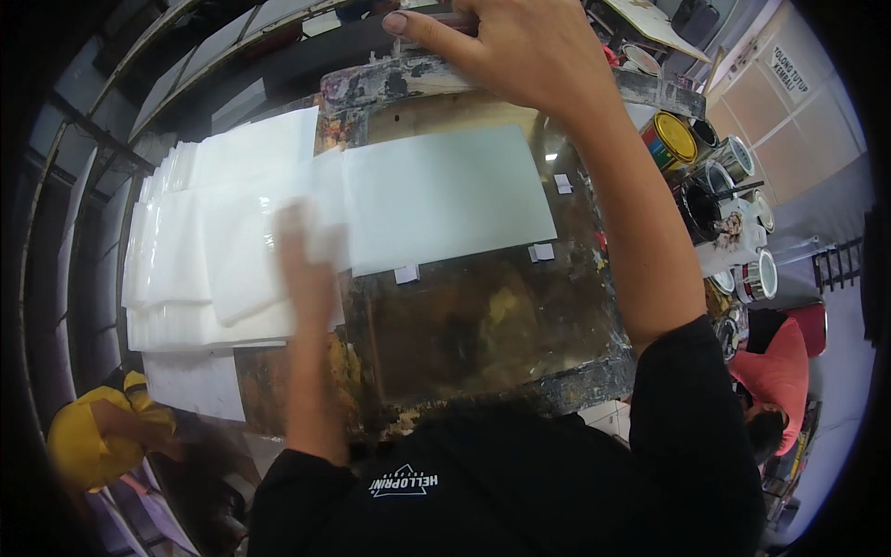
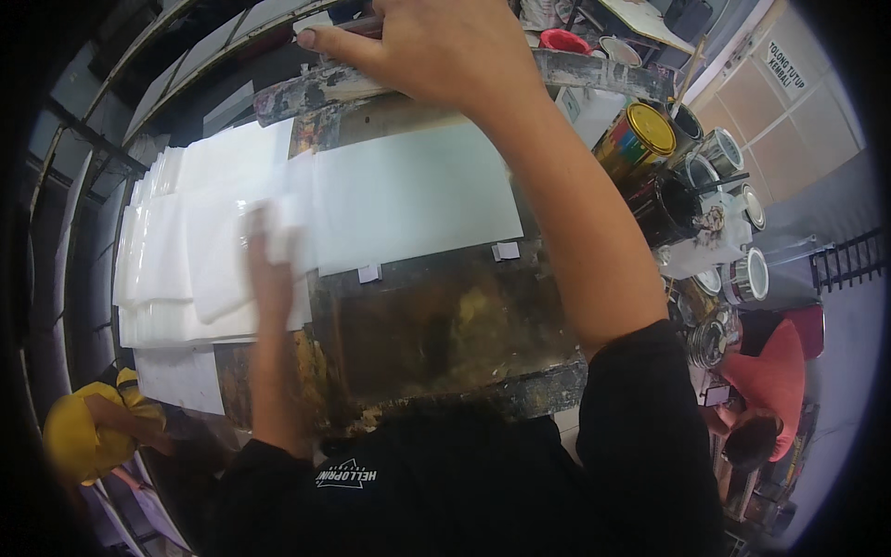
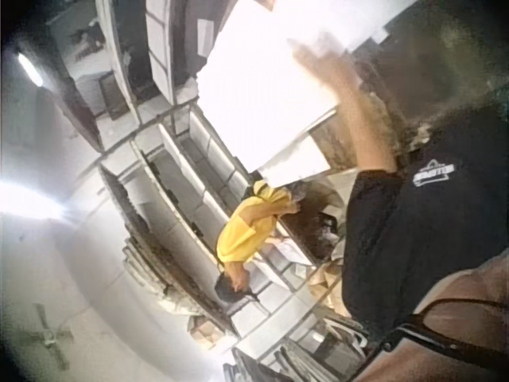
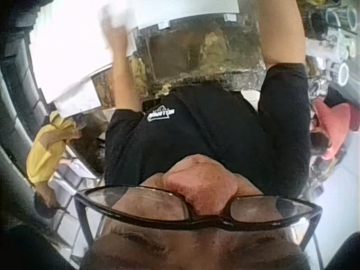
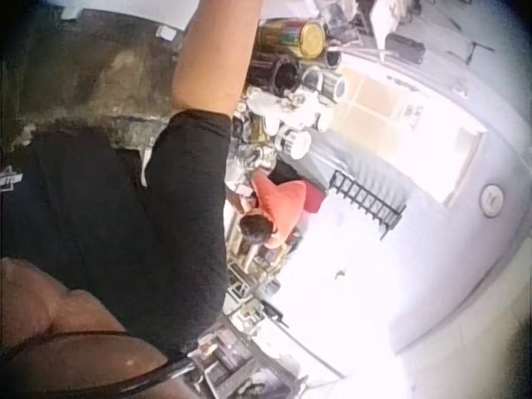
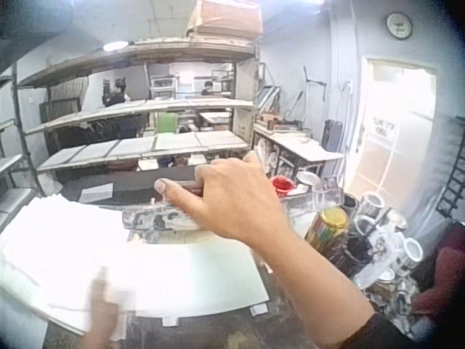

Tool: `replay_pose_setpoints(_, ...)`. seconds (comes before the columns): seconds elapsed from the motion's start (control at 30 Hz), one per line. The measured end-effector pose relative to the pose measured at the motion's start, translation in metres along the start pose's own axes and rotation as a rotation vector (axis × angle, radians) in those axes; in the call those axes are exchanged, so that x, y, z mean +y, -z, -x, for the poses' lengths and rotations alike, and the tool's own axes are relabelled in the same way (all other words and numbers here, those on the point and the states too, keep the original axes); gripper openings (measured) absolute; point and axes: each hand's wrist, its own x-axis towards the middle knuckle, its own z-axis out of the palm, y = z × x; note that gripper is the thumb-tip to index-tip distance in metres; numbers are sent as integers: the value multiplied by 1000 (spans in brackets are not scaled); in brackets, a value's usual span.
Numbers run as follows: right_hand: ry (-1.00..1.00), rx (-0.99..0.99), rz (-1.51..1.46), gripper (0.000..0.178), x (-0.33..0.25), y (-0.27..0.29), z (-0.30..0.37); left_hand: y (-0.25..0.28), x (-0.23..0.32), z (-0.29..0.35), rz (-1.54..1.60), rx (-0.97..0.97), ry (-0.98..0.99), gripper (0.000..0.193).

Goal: The person performs screen printing by placing white sheets on a table, lowering a screen, and using a squeegee to pull ink across the mesh. Printed sheets are removed and stacked while new sheets are fed into the press.

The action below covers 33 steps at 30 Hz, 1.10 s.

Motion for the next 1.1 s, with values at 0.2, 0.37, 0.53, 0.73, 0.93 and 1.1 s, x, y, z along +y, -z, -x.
replay_pose_setpoints(0.2, 54, 40, -46, 81, 3, -7, -7, -155, 110, 52, -192, -466, -372, 59)
replay_pose_setpoints(0.37, 49, 9, -25, 81, 4, 2, -7, -172, 112, 57, -248, -488, -332, 54)
replay_pose_setpoints(0.53, 92, 85, 0, 84, 14, -3, -21, -159, 119, 34, -112, -622, -257, 53)
replay_pose_setpoints(0.73, 67, 2, 80, 85, 8, -5, -32, -163, 118, 48, -292, -577, -395, 54)
replay_pose_setpoints(0.93, -20, -22, 92, 86, -1, 9, -31, -165, 129, 47, -253, -539, -449, 51)
replay_pose_setpoints(1.1, -12, -85, 6, 86, 6, 19, -30, -165, 131, 48, -222, -520, -483, 49)
